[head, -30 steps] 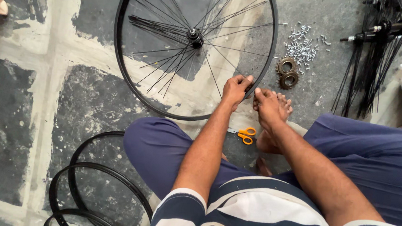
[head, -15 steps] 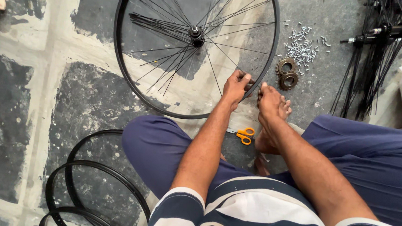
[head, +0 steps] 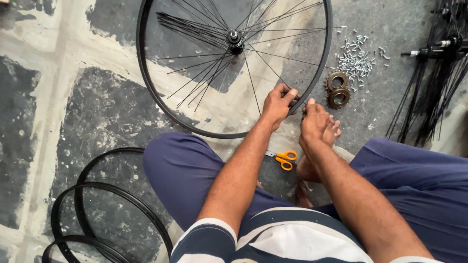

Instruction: The person inserts spokes into a bicycle hub, then uses scissors to open a package of nuts. They place a rim on the floor and attach the hub with spokes to it, then proceed to tighten the spokes using nuts.

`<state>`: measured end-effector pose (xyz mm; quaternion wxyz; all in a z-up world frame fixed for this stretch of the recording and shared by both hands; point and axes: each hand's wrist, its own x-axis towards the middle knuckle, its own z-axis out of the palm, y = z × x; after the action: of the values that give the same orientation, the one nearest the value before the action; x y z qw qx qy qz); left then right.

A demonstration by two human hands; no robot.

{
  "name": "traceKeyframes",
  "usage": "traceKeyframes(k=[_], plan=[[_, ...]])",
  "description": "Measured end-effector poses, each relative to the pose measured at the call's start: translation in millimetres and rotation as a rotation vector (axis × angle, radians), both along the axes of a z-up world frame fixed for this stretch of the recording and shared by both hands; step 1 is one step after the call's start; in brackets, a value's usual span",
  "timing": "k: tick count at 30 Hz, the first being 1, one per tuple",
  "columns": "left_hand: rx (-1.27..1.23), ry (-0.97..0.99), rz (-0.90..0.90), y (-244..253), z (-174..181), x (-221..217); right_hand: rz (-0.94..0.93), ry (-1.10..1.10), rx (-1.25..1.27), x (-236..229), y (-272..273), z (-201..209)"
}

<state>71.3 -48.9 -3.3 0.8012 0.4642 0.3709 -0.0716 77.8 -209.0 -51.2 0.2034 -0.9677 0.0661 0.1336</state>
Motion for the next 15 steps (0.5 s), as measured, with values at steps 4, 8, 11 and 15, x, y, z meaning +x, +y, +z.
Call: traceKeyframes(k=[4, 8, 11, 15], plan=[[0.046, -0.011, 0.010, -0.5, -4.0, -0.9, -0.579, 0.549, 0.939, -2.2, -6.1, -15.6], [0.028, 0.009, 0.020, -2.0, -5.2, 0.8, -0.326, 0.282, 0.616, -6.1, 3.1, 24.4], [0.002, 0.007, 0.022, -2.1, -3.2, 1.6, 0.048, -0.090, 0.099, -3.8, 4.5, 28.2], [-0.002, 0.019, 0.017, -3.3, -7.6, -0.5, -0.476, 0.248, 0.678, 10.6, 6.2, 5.7]])
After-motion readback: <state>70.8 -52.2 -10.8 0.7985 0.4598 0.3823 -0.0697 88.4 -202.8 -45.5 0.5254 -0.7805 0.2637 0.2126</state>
